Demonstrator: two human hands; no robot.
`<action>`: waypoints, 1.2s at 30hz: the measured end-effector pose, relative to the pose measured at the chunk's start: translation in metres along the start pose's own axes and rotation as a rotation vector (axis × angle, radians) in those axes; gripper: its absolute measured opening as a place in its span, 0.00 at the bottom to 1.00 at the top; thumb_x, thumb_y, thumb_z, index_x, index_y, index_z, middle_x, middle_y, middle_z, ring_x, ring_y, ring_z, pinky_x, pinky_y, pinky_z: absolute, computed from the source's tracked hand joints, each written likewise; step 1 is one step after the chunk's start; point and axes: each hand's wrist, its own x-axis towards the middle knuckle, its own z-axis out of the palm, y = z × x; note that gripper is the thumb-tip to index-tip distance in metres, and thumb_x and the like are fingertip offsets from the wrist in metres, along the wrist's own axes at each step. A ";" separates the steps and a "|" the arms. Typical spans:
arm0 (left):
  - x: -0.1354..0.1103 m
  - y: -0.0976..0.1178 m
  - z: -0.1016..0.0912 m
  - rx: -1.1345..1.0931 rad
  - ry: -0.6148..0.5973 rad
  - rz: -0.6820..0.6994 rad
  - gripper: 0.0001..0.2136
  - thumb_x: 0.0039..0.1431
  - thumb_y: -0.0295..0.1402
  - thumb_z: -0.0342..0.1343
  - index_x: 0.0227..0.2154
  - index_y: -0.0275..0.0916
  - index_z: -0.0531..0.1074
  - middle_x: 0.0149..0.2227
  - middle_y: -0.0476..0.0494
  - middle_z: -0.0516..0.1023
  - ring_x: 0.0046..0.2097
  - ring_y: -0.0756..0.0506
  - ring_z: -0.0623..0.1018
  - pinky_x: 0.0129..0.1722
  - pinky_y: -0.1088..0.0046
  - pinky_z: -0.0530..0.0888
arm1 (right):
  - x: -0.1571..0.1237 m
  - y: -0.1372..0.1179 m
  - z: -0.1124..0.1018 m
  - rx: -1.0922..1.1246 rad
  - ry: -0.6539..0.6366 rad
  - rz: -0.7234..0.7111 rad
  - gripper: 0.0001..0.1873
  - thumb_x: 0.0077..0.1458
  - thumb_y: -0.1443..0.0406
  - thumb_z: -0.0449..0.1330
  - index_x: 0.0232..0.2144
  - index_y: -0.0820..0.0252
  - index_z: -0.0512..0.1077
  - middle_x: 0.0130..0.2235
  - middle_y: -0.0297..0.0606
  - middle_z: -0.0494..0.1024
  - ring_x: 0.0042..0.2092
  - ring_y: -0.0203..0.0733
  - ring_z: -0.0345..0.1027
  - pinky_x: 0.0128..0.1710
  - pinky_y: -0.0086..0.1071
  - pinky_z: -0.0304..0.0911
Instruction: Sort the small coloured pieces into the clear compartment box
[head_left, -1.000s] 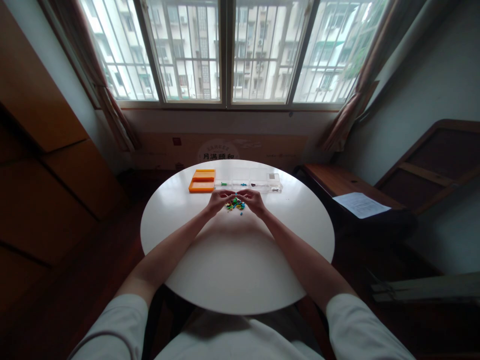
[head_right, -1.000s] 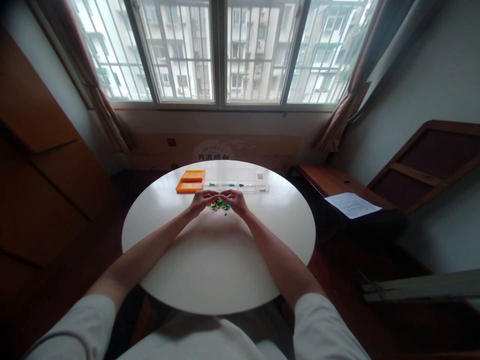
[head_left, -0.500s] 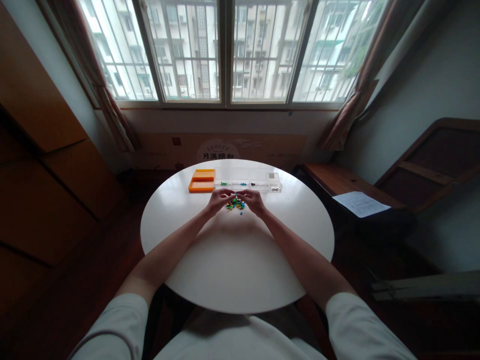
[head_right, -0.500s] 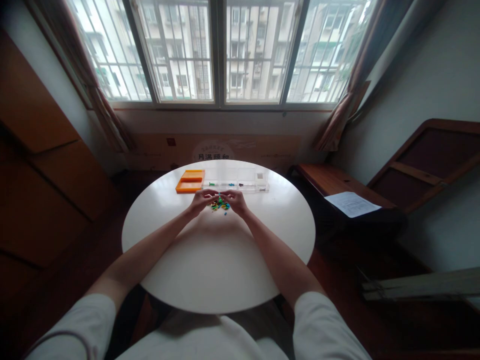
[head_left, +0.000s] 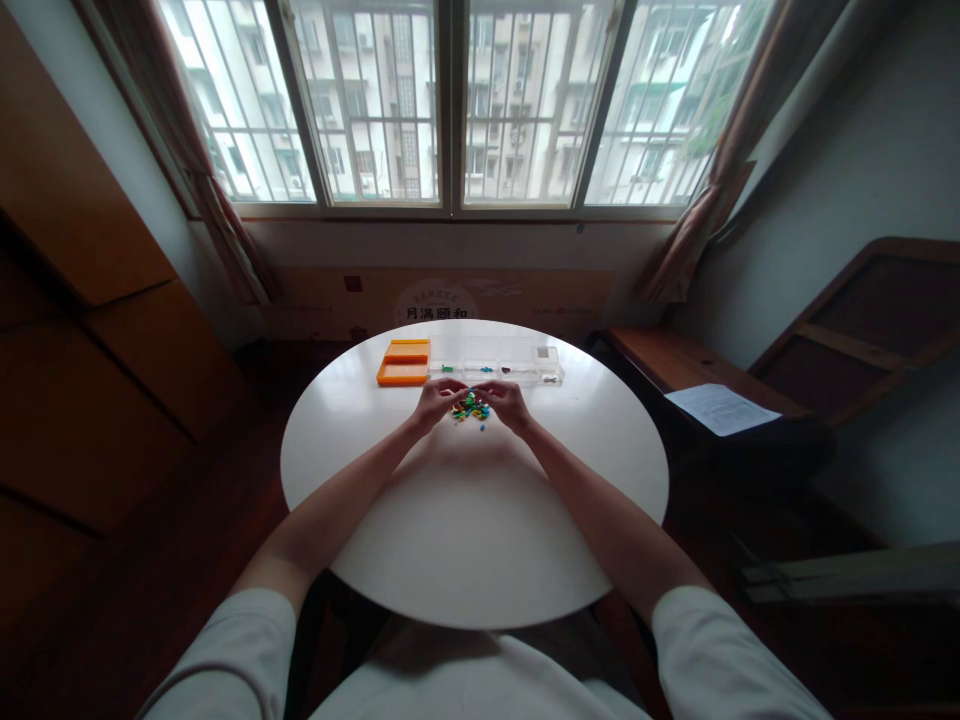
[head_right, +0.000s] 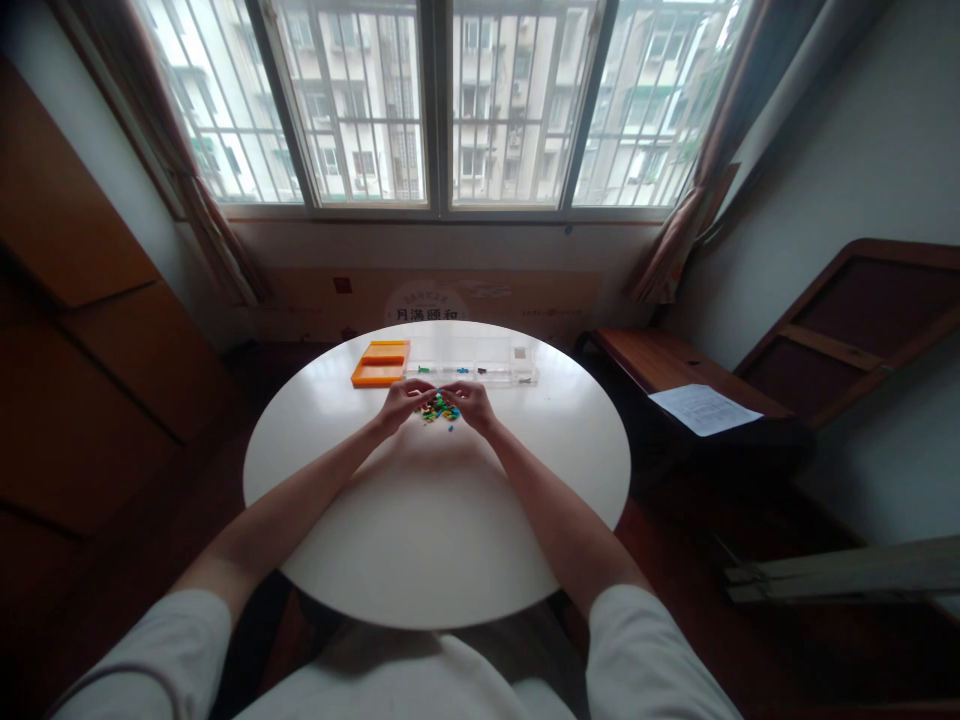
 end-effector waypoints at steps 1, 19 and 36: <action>0.000 0.000 0.000 0.001 0.002 0.000 0.17 0.41 0.41 0.63 0.30 0.31 0.74 0.25 0.45 0.75 0.24 0.52 0.72 0.22 0.78 0.69 | 0.000 0.000 0.000 -0.001 0.000 -0.001 0.16 0.42 0.55 0.63 0.29 0.63 0.77 0.25 0.41 0.77 0.27 0.39 0.69 0.27 0.31 0.64; 0.000 0.000 0.000 0.003 -0.008 -0.017 0.18 0.41 0.43 0.63 0.29 0.31 0.74 0.25 0.44 0.75 0.24 0.52 0.72 0.22 0.78 0.69 | 0.000 -0.003 0.000 0.021 0.004 0.025 0.15 0.41 0.56 0.64 0.27 0.63 0.76 0.24 0.39 0.76 0.26 0.37 0.68 0.26 0.31 0.64; -0.001 0.001 0.000 0.016 -0.025 -0.014 0.19 0.40 0.44 0.63 0.29 0.32 0.74 0.26 0.44 0.75 0.25 0.51 0.73 0.22 0.78 0.70 | -0.001 -0.003 0.000 0.017 -0.008 0.032 0.17 0.41 0.55 0.63 0.28 0.63 0.76 0.26 0.41 0.77 0.27 0.40 0.69 0.28 0.32 0.65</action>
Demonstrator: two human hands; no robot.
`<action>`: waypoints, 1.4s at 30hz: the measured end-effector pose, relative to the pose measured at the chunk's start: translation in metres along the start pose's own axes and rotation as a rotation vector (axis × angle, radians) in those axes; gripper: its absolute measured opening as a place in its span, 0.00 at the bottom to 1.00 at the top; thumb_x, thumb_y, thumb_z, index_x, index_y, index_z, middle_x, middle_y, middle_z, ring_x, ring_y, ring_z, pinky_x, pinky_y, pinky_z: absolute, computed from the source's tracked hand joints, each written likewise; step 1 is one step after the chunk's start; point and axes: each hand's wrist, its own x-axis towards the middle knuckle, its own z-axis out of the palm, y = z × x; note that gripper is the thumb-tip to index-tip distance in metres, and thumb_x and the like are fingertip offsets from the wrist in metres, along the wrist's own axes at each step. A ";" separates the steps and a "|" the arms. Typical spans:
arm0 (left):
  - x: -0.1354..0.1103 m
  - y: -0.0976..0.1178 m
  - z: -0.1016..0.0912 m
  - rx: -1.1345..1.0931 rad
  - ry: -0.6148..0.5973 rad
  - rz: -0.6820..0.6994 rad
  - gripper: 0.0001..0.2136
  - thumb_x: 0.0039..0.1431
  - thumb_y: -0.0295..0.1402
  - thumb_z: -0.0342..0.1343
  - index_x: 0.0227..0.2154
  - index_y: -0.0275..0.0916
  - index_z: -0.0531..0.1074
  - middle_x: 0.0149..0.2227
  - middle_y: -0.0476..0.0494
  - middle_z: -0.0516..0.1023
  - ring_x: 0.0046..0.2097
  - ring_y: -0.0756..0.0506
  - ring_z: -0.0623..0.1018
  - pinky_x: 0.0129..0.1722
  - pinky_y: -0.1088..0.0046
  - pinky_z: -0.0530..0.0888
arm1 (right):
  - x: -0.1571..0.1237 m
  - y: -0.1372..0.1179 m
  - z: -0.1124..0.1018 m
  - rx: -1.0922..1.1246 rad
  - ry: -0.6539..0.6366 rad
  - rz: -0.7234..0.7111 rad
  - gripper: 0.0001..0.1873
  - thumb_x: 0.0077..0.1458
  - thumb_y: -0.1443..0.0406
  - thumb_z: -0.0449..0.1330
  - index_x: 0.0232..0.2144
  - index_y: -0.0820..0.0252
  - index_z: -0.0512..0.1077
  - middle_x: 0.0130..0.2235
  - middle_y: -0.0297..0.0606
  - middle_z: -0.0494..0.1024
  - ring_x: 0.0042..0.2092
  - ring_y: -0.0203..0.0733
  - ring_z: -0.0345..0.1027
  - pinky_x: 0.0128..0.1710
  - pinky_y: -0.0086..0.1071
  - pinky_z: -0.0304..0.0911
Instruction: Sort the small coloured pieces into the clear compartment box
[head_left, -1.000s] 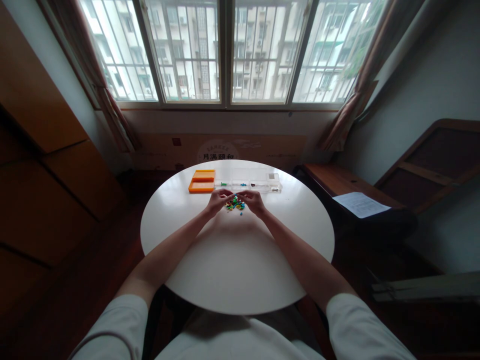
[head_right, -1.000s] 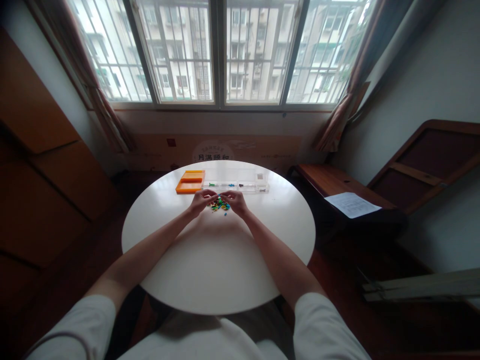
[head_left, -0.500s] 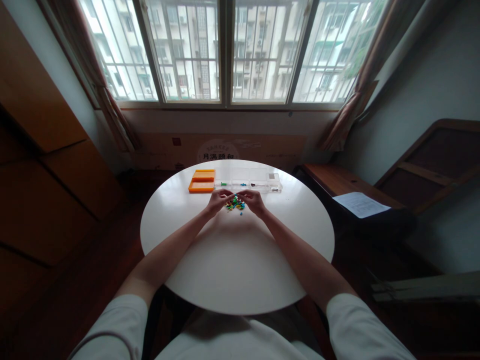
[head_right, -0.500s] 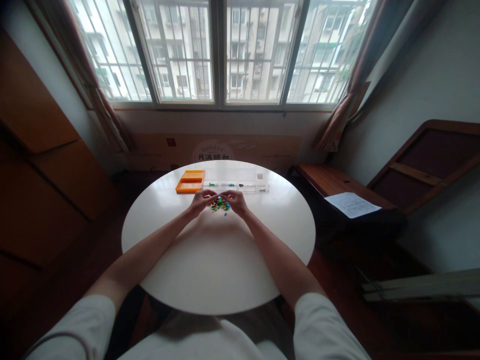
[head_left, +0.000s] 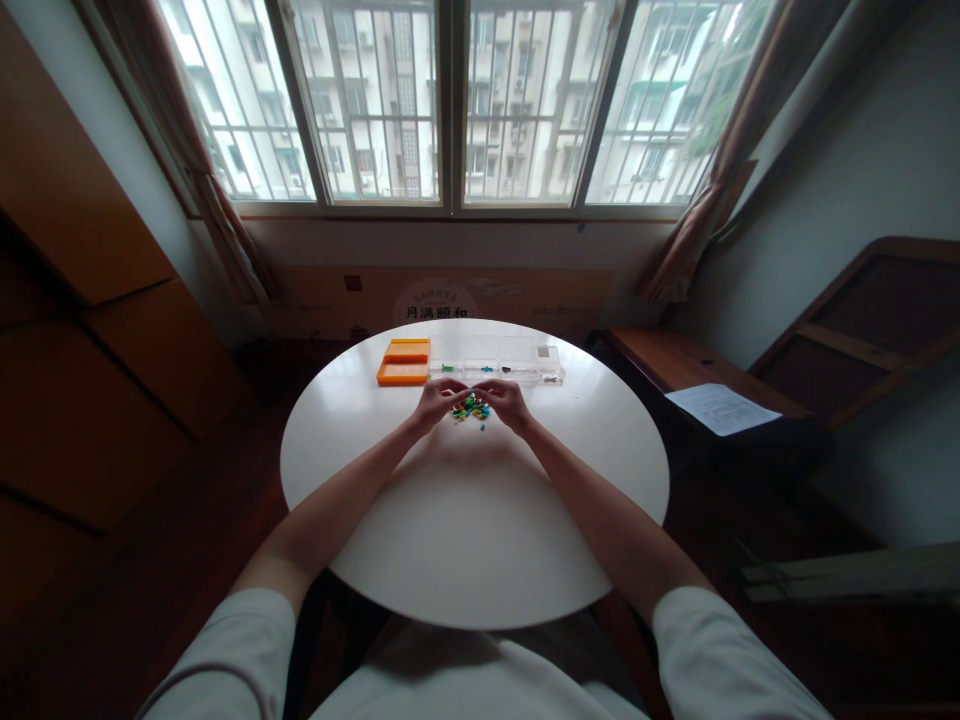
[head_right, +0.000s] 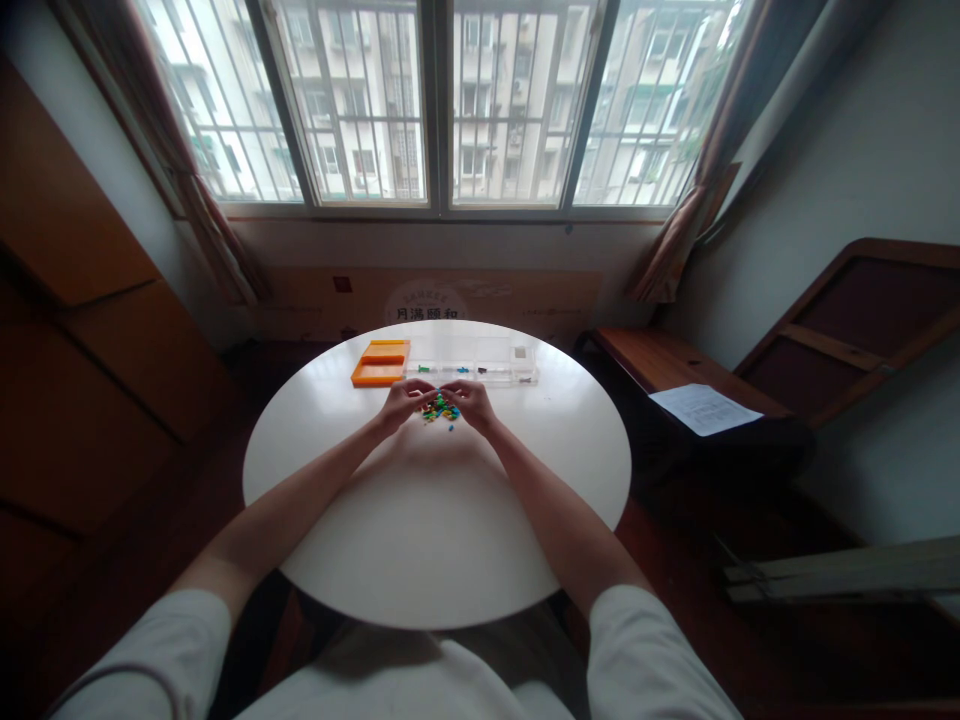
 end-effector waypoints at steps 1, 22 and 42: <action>0.000 0.000 0.000 0.001 0.004 0.000 0.19 0.40 0.44 0.63 0.29 0.32 0.74 0.26 0.44 0.75 0.25 0.51 0.73 0.22 0.78 0.70 | 0.000 0.000 0.000 0.002 0.001 0.002 0.17 0.41 0.55 0.63 0.28 0.63 0.76 0.26 0.41 0.77 0.27 0.40 0.69 0.28 0.32 0.65; 0.001 0.001 0.001 -0.001 0.010 0.020 0.18 0.41 0.43 0.63 0.29 0.31 0.73 0.26 0.45 0.74 0.24 0.53 0.72 0.21 0.79 0.69 | -0.001 -0.004 0.001 0.071 -0.006 0.061 0.19 0.38 0.53 0.64 0.29 0.63 0.76 0.25 0.38 0.75 0.26 0.37 0.67 0.25 0.30 0.62; -0.001 0.001 0.002 0.045 -0.017 0.059 0.18 0.43 0.43 0.61 0.31 0.32 0.74 0.25 0.45 0.74 0.24 0.52 0.73 0.21 0.79 0.69 | 0.000 -0.002 0.001 0.046 0.058 0.072 0.19 0.38 0.54 0.65 0.29 0.63 0.76 0.25 0.38 0.76 0.25 0.36 0.67 0.25 0.30 0.63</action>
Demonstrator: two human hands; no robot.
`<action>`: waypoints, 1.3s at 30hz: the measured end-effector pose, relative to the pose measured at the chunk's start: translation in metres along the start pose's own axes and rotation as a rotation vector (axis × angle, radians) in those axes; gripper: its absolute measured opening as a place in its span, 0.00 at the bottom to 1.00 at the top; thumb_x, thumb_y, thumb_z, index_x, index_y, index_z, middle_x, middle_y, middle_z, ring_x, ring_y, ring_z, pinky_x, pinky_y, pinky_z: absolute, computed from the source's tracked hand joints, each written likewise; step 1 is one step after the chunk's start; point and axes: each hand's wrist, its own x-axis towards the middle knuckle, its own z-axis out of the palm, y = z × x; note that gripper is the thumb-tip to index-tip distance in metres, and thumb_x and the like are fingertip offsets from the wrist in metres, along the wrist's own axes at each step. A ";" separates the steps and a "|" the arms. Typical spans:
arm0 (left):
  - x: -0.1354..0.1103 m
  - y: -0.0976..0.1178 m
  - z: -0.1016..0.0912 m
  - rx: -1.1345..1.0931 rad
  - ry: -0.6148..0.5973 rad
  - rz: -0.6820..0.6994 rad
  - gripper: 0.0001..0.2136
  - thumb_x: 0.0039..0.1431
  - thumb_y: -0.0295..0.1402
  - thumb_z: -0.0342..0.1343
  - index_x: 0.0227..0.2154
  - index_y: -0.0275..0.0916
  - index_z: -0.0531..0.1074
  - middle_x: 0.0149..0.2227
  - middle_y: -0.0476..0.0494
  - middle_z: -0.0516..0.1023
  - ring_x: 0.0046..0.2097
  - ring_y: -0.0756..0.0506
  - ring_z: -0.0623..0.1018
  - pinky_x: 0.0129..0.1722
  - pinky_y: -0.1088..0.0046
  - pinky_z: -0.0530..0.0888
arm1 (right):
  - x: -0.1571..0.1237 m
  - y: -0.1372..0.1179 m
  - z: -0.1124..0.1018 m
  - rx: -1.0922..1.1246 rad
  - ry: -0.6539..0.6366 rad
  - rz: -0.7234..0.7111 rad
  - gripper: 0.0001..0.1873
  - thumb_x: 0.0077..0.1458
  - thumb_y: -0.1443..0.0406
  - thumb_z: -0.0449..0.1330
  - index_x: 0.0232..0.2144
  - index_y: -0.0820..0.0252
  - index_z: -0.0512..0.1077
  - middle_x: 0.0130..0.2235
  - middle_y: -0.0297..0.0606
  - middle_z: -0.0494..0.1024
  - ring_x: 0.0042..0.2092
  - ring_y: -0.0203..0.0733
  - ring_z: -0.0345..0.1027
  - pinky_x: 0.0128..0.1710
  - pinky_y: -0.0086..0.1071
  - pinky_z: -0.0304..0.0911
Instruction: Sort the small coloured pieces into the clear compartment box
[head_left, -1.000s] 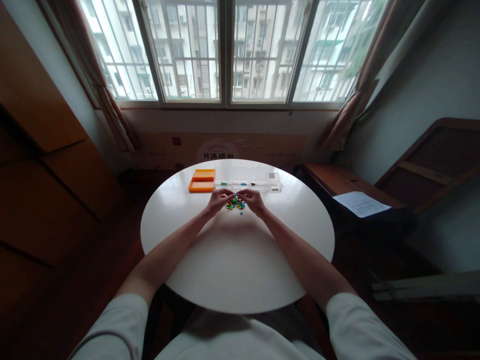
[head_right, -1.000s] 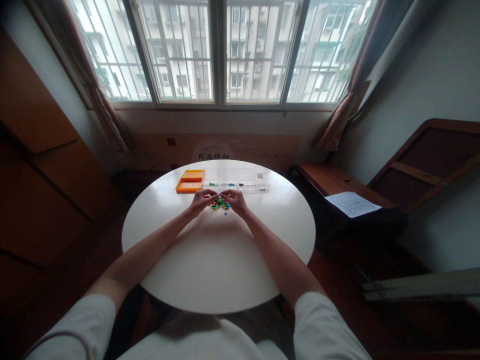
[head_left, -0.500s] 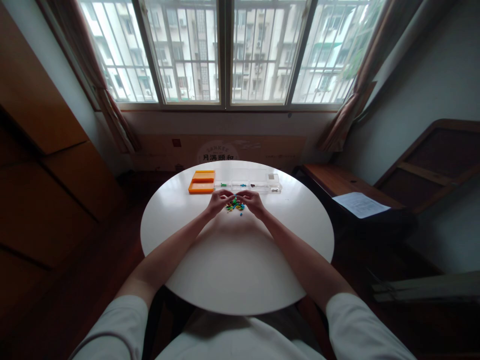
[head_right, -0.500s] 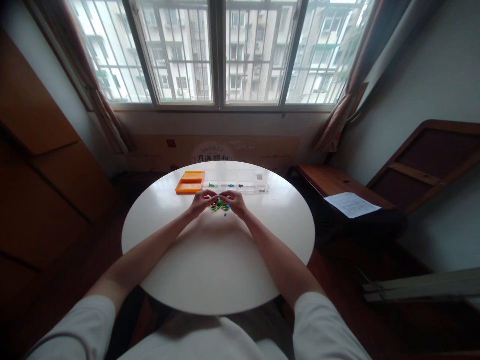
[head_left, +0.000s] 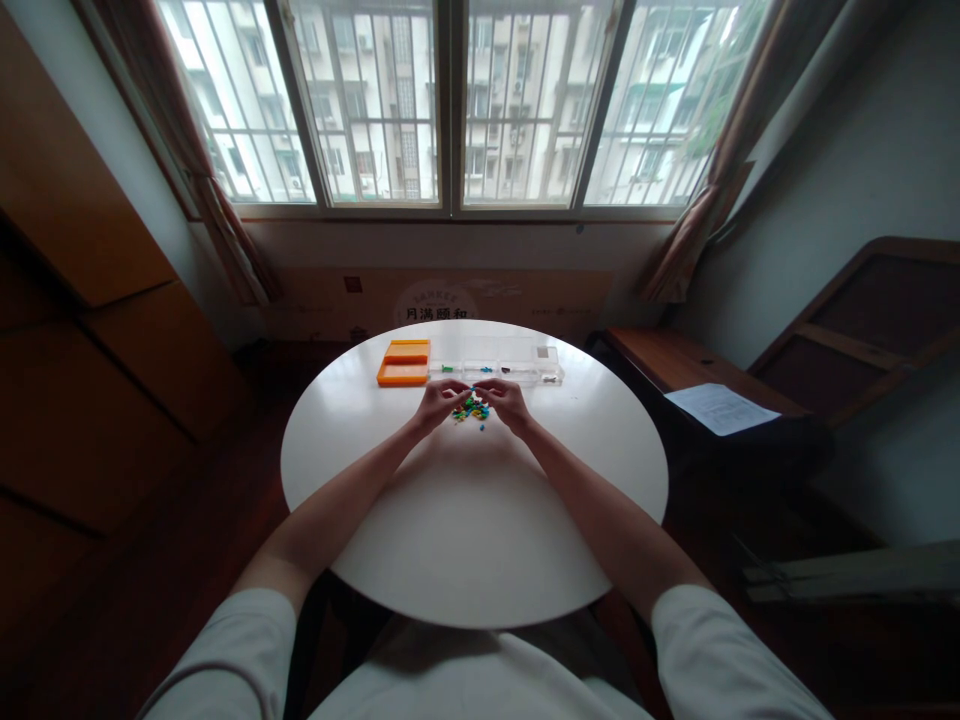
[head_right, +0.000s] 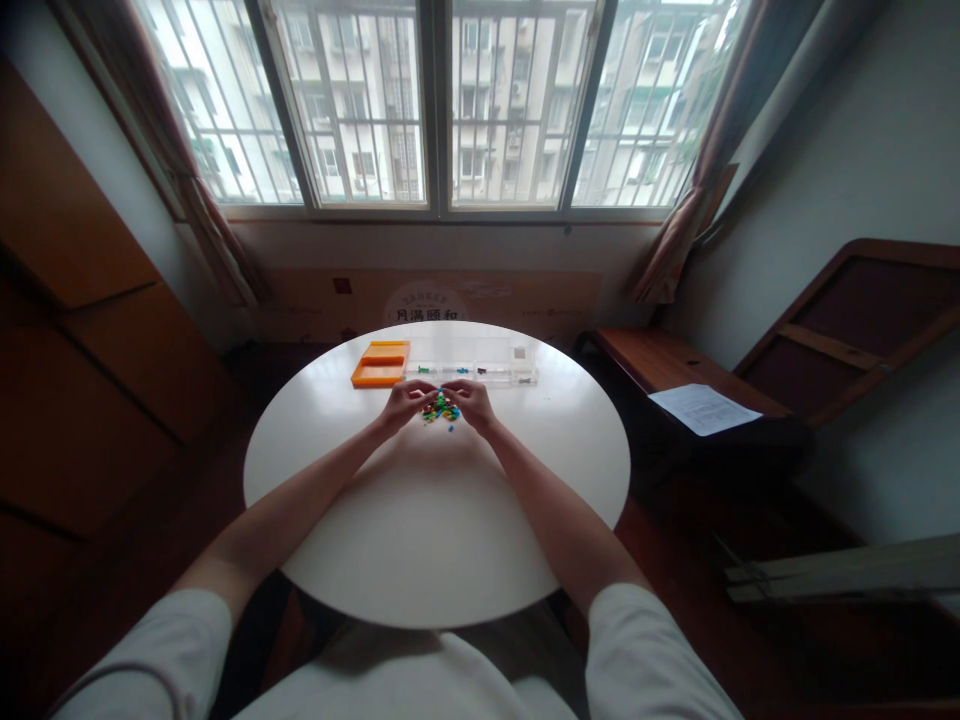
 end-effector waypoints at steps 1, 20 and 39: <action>0.000 0.000 0.000 0.003 -0.002 0.002 0.18 0.44 0.43 0.61 0.31 0.32 0.75 0.25 0.45 0.74 0.24 0.52 0.73 0.21 0.79 0.69 | 0.000 0.001 0.000 -0.005 0.006 -0.004 0.19 0.38 0.54 0.65 0.29 0.63 0.76 0.25 0.38 0.76 0.25 0.36 0.67 0.25 0.30 0.63; -0.001 0.003 0.001 0.000 0.010 -0.007 0.17 0.45 0.41 0.61 0.32 0.32 0.76 0.23 0.45 0.75 0.23 0.51 0.73 0.21 0.78 0.69 | -0.001 -0.003 0.001 -0.015 0.002 0.011 0.18 0.38 0.54 0.65 0.27 0.64 0.75 0.24 0.39 0.76 0.26 0.38 0.68 0.25 0.31 0.63; 0.000 0.001 0.002 -0.045 -0.020 -0.012 0.17 0.44 0.40 0.62 0.32 0.30 0.76 0.23 0.45 0.73 0.23 0.52 0.72 0.21 0.78 0.68 | -0.001 0.001 -0.001 -0.057 -0.017 0.015 0.20 0.38 0.52 0.64 0.27 0.64 0.75 0.26 0.40 0.76 0.26 0.38 0.68 0.26 0.31 0.63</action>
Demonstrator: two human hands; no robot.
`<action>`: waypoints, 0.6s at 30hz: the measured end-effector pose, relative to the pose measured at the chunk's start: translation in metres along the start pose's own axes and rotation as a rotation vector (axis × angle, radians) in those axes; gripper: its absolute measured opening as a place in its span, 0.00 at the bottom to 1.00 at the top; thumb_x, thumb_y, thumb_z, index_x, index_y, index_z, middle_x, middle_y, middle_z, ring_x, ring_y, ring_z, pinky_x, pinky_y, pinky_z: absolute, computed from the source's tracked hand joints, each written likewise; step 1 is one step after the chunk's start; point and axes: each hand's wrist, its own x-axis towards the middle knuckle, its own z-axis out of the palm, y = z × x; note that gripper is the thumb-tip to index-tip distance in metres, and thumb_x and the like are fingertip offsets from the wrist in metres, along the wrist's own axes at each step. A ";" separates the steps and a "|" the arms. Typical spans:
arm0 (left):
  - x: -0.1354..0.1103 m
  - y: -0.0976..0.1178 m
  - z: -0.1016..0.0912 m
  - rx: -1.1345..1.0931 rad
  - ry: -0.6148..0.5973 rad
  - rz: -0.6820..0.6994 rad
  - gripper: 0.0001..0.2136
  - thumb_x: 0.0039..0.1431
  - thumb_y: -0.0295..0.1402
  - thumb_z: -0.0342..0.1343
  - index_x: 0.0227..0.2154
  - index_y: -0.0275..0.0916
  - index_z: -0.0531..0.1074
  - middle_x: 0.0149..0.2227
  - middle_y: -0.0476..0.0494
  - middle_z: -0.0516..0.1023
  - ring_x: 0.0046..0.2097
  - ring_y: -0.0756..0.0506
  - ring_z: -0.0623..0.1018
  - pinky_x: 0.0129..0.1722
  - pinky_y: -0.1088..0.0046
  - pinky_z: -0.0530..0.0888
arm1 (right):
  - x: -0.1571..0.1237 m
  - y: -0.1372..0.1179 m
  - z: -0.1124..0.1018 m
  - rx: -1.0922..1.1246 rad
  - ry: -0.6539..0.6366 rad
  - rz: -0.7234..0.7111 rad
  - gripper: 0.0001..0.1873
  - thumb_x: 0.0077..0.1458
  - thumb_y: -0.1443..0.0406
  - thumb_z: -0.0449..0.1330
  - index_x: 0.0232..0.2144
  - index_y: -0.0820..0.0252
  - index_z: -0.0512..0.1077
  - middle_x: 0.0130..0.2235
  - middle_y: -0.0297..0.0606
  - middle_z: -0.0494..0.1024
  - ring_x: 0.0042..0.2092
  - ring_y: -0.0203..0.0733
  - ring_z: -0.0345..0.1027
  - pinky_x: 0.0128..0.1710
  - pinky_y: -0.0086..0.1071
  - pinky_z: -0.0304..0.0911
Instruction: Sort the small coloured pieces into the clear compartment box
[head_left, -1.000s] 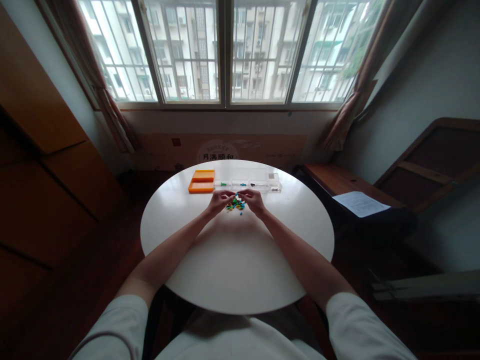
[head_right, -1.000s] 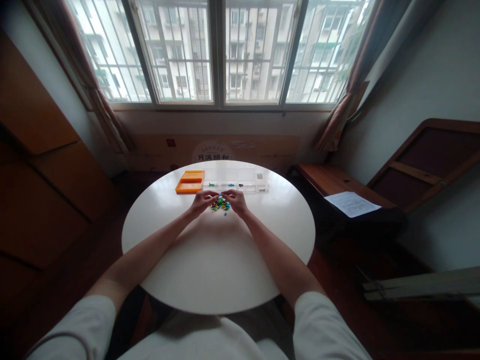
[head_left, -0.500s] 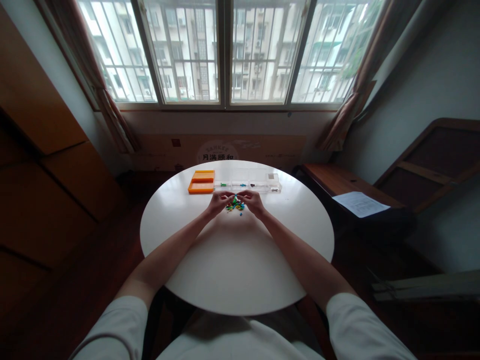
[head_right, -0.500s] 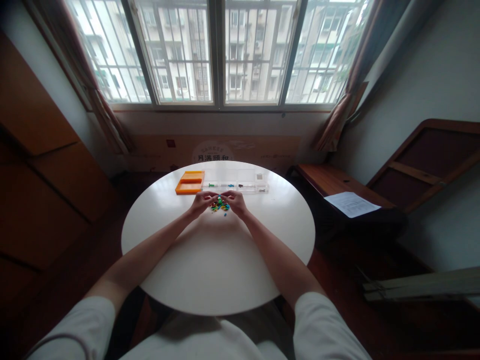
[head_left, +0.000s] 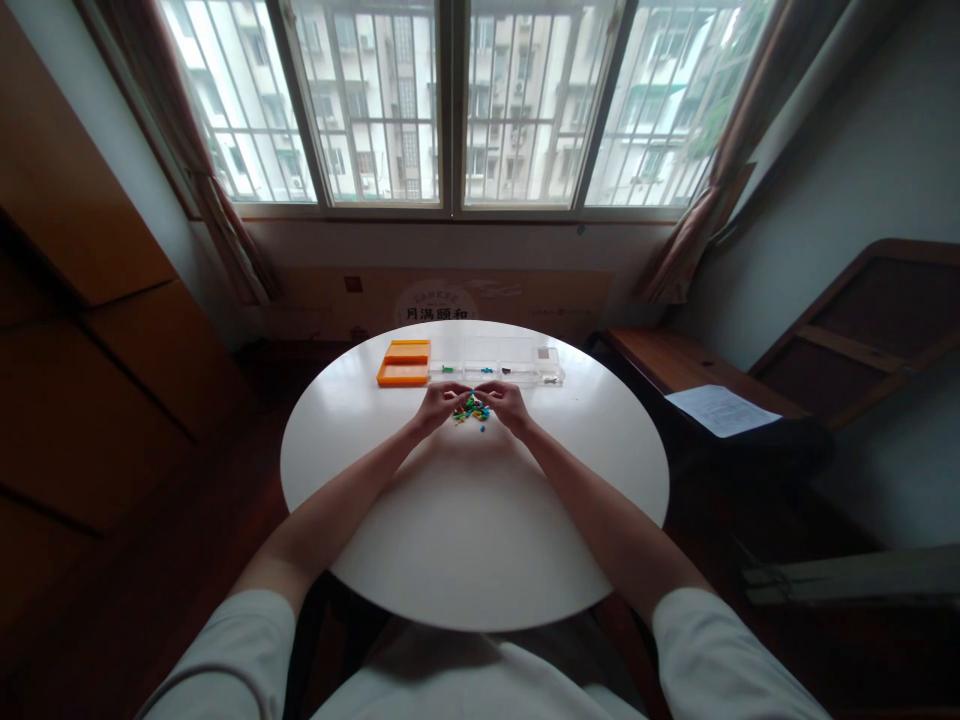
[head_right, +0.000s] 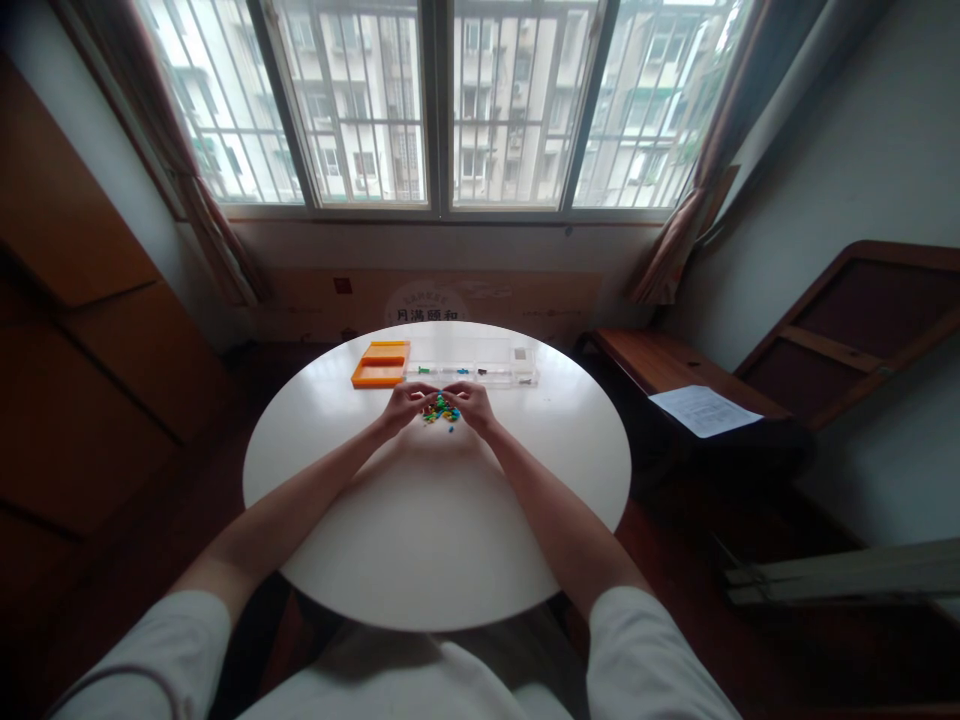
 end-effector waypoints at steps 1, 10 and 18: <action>0.000 0.000 0.000 0.000 0.002 -0.002 0.17 0.44 0.40 0.62 0.33 0.30 0.76 0.23 0.45 0.73 0.23 0.52 0.72 0.21 0.78 0.68 | 0.000 0.000 0.000 0.003 -0.003 -0.001 0.20 0.38 0.52 0.64 0.27 0.64 0.75 0.26 0.40 0.76 0.26 0.38 0.68 0.26 0.31 0.63; -0.001 0.000 -0.001 -0.003 -0.005 -0.037 0.18 0.44 0.41 0.62 0.34 0.30 0.76 0.25 0.43 0.75 0.24 0.51 0.72 0.21 0.78 0.68 | 0.000 -0.001 0.001 0.012 0.007 -0.004 0.19 0.37 0.53 0.65 0.26 0.64 0.75 0.25 0.40 0.76 0.26 0.40 0.69 0.25 0.31 0.63; -0.001 0.001 0.000 -0.014 -0.011 -0.053 0.19 0.43 0.42 0.62 0.34 0.30 0.76 0.25 0.43 0.75 0.24 0.51 0.72 0.21 0.78 0.68 | 0.002 0.005 -0.001 0.022 -0.004 -0.029 0.17 0.38 0.55 0.65 0.27 0.64 0.75 0.25 0.39 0.76 0.26 0.39 0.69 0.25 0.31 0.63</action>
